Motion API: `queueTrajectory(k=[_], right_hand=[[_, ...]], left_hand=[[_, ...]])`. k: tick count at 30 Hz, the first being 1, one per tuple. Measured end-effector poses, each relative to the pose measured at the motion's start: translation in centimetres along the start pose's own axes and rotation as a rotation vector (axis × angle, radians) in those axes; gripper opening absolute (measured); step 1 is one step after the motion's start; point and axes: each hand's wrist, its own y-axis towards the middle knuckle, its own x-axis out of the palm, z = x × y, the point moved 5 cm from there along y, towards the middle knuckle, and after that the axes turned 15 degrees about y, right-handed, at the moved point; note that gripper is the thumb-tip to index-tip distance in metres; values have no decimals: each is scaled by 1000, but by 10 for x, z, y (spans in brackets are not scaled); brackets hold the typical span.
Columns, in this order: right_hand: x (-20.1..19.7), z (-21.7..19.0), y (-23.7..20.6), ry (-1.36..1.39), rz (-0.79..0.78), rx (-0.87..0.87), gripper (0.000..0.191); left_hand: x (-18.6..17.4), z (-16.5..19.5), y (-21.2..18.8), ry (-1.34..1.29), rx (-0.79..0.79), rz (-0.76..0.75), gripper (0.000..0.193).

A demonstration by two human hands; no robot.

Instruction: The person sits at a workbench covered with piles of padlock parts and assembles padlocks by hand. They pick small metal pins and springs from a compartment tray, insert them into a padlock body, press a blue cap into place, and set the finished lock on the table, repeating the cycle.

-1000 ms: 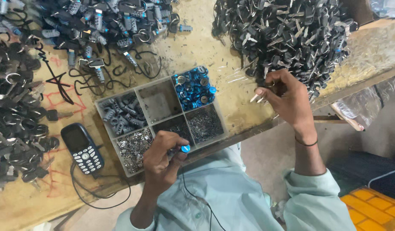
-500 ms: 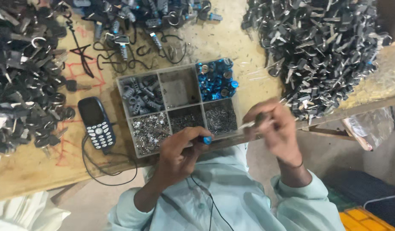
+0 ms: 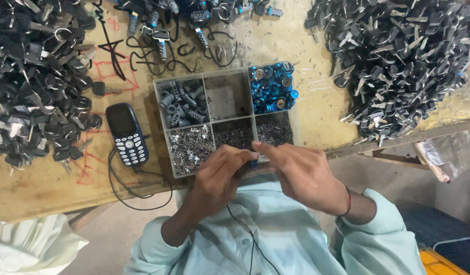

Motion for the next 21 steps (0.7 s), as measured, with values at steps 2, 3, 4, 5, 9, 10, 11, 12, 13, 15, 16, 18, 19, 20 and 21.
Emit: queueTrajectory(k=[2,3,4,5,9,10,11,12,13,15,16,18,19,20,21], right_hand=[[12,2,-2,-102,-118,21,71],[18,4,-4,-151,-175,32,76],[19,4,-5,-72,-145,27,77],[19,2,-8,6,-118,19,79],[21,7,-19,166,-154,102,83],[19,13,-23,206,-170,201,84],[18,20,-25,244,-184,297,86],[18,26,-28,285,-201,396,87],[3,33,-27,226,59,428,78],[-22,41,-29,102,574,463,65],[-25,39,-21,-181,486,385,67],[-24,30,-5,-736,306,200,72],[-29,27,0,-747,348,189,64],[-33,20,1,-755,386,186,55],[-35,15,5,-762,415,181,46]], left_hand=[[3,-2,-2,-44,-22,-28,37],[3,-3,-4,-68,-52,-30,34],[4,-5,-4,-91,-78,-30,31],[5,-6,-5,-125,-104,-48,30],[9,-5,-6,-164,-153,-65,31],[9,-4,-5,-150,-149,-56,31],[7,-4,-4,-190,-145,-44,35],[5,-3,-4,-231,-145,-32,39],[2,-3,-4,-270,-144,-15,44],[-11,-13,-10,-213,-299,-13,41],[-19,-18,-17,-184,-385,-14,40],[-39,-22,-25,352,-363,5,24],[-47,-23,-29,622,-345,14,19],[-47,-29,-32,649,-377,-45,17],[-46,-34,-35,671,-419,-103,16]])
